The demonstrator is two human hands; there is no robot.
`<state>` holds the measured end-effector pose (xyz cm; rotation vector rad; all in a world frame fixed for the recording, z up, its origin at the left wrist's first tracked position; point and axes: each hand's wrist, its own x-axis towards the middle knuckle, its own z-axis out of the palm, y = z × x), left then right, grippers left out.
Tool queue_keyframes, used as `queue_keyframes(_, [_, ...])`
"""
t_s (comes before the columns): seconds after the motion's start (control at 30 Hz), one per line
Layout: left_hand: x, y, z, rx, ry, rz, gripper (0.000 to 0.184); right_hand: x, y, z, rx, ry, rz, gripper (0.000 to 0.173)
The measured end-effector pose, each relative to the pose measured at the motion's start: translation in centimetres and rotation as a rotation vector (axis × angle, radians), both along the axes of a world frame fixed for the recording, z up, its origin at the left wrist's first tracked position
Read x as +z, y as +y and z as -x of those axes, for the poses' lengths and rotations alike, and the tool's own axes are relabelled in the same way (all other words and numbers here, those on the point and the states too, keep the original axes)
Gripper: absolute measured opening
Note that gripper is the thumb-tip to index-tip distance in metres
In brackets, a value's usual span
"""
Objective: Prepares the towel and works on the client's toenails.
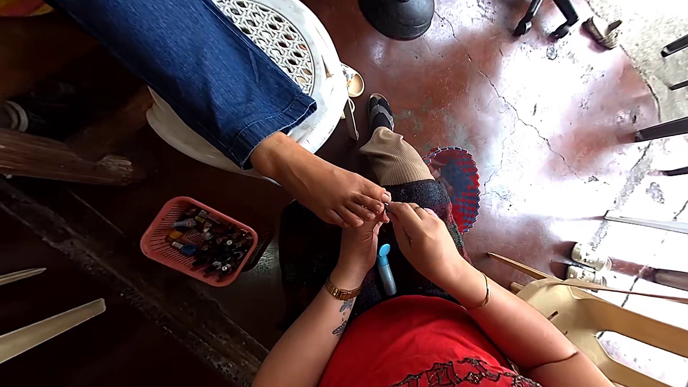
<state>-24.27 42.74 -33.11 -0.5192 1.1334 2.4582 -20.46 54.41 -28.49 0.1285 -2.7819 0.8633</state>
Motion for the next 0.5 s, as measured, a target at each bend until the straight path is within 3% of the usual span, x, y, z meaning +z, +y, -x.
queue_keyframes(0.17, [-0.1,-0.2,0.0,-0.026,0.038,-0.011,0.021,2.1,1.9,-0.1,0.052,-0.209,0.138,0.018])
queue_keyframes(0.23, [-0.1,-0.4,0.0,-0.040,0.048,-0.021,0.020,3.5,3.4,-0.7,0.037,-0.435,-0.018,0.022])
queue_keyframes(0.3, [-0.2,-0.4,-0.1,-0.061,0.071,-0.027,0.020,5.5,4.5,-0.8,0.031,-0.848,-0.286,0.019])
queue_keyframes(0.37, [-0.2,-0.4,-0.1,-0.064,0.081,-0.024,0.020,6.9,5.4,-0.3,0.024,-1.201,-0.411,0.016])
queue_keyframes(0.43, [-0.1,-0.4,0.0,-0.062,0.078,-0.025,0.020,7.9,6.5,-0.7,0.049,-1.094,-0.329,0.018])
queue_keyframes(0.5, [-0.2,-0.4,-0.1,-0.071,0.087,-0.016,0.019,7.3,6.6,-1.6,0.016,-0.686,-0.092,0.022])
